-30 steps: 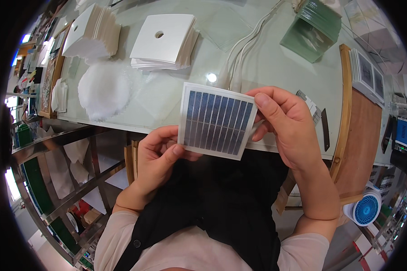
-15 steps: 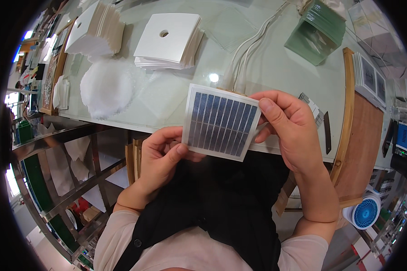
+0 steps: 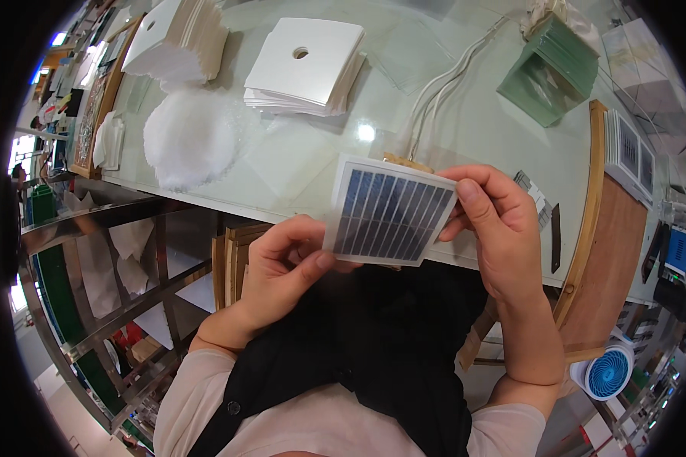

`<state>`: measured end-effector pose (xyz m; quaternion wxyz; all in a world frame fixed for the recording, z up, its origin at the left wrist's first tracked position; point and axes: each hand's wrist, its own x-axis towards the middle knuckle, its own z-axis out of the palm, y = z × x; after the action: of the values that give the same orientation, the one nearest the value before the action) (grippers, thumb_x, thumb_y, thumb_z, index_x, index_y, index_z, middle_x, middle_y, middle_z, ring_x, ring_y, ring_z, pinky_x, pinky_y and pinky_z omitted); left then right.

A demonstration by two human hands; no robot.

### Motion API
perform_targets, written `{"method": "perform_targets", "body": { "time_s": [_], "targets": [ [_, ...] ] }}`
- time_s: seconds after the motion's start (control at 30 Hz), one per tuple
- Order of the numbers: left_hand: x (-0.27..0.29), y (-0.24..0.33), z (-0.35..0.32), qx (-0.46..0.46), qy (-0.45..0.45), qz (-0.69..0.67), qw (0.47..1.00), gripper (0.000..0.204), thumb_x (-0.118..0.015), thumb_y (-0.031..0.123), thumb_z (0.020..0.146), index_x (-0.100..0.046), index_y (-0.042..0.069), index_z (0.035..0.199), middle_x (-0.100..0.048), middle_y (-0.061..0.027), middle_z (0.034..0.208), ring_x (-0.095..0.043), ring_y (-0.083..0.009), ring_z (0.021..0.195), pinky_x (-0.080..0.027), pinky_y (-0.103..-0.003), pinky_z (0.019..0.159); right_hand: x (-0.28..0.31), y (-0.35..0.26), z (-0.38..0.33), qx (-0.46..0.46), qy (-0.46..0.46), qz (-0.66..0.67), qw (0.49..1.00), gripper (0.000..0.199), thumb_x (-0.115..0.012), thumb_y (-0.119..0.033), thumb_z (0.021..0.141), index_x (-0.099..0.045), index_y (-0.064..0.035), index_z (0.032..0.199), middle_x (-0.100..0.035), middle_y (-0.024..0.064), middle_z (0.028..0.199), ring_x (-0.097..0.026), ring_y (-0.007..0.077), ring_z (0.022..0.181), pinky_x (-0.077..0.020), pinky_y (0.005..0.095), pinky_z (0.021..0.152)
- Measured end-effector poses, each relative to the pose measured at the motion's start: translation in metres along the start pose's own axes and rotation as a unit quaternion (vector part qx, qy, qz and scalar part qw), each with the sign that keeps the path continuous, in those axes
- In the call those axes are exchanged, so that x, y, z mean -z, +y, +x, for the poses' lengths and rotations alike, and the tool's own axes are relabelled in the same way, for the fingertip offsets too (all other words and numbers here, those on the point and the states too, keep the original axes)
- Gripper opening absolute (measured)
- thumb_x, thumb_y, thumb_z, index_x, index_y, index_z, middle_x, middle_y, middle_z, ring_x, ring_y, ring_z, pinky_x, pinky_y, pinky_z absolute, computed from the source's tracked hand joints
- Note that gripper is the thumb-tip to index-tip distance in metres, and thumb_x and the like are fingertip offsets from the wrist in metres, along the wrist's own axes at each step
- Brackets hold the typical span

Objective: Assembling small solar panels by layering solar cells with protective and backing sheets.

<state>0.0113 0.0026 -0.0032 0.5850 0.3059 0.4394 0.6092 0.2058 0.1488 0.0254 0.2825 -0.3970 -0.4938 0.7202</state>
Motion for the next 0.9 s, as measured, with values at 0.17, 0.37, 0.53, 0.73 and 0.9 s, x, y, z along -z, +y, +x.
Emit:
{"method": "perform_targets", "body": {
  "time_s": [0.17,0.37,0.53,0.73,0.9],
  "targets": [
    [0.002,0.001,-0.003,-0.024,-0.024,0.026,0.999,0.027,-0.051,-0.009,0.087,-0.053,-0.004,0.113,-0.057,-0.0097,0.102,-0.062,-0.0189,0.097,-0.052,-0.028,0.086,-0.001,-0.002,-0.005,0.028,-0.011,-0.012,0.999,0.024,-0.049,-0.018,0.095,-0.056,0.0023,0.104,-0.062,0.0070,0.085,-0.056,0.0108,0.067,-0.0467,0.0210,0.059],
    [0.003,-0.001,-0.005,-0.052,-0.028,0.028,0.998,0.028,-0.051,-0.011,0.086,-0.054,-0.003,0.114,-0.057,-0.0099,0.102,-0.062,-0.0196,0.097,-0.052,-0.028,0.085,-0.004,-0.003,-0.005,0.035,-0.015,-0.021,0.999,0.024,-0.048,-0.018,0.096,-0.056,0.0025,0.104,-0.062,0.0068,0.085,-0.056,0.0106,0.067,-0.0469,0.0211,0.059],
    [0.006,0.000,-0.005,-0.053,-0.018,0.011,0.998,0.027,-0.051,-0.009,0.087,-0.053,-0.004,0.114,-0.057,-0.0104,0.103,-0.062,-0.0201,0.096,-0.053,-0.030,0.085,-0.013,-0.010,-0.002,0.039,-0.018,-0.007,0.999,0.022,-0.049,-0.016,0.095,-0.056,0.0013,0.105,-0.059,0.0075,0.096,-0.056,0.0101,0.073,-0.0476,0.0214,0.059],
    [0.016,-0.002,-0.004,-0.030,0.017,-0.062,0.998,0.028,-0.050,-0.004,0.090,-0.050,-0.003,0.117,-0.060,-0.0125,0.103,-0.064,-0.0225,0.094,-0.054,-0.032,0.082,-0.026,-0.028,0.019,0.128,-0.060,-0.114,0.983,0.017,-0.050,-0.013,0.092,-0.058,-0.0022,0.103,-0.053,0.0073,0.107,-0.053,0.0092,0.085,-0.0465,0.0207,0.060],
    [0.027,-0.001,-0.003,-0.044,0.066,-0.092,0.993,0.026,-0.054,0.005,0.090,-0.050,-0.003,0.114,-0.062,-0.0162,0.102,-0.065,-0.0263,0.091,-0.056,-0.035,0.077,-0.046,-0.044,0.037,0.153,-0.096,-0.259,0.949,0.012,-0.053,-0.011,0.090,-0.059,-0.0027,0.097,-0.051,0.0055,0.102,-0.049,0.0088,0.085,-0.0417,0.0197,0.067]
  ]
}}
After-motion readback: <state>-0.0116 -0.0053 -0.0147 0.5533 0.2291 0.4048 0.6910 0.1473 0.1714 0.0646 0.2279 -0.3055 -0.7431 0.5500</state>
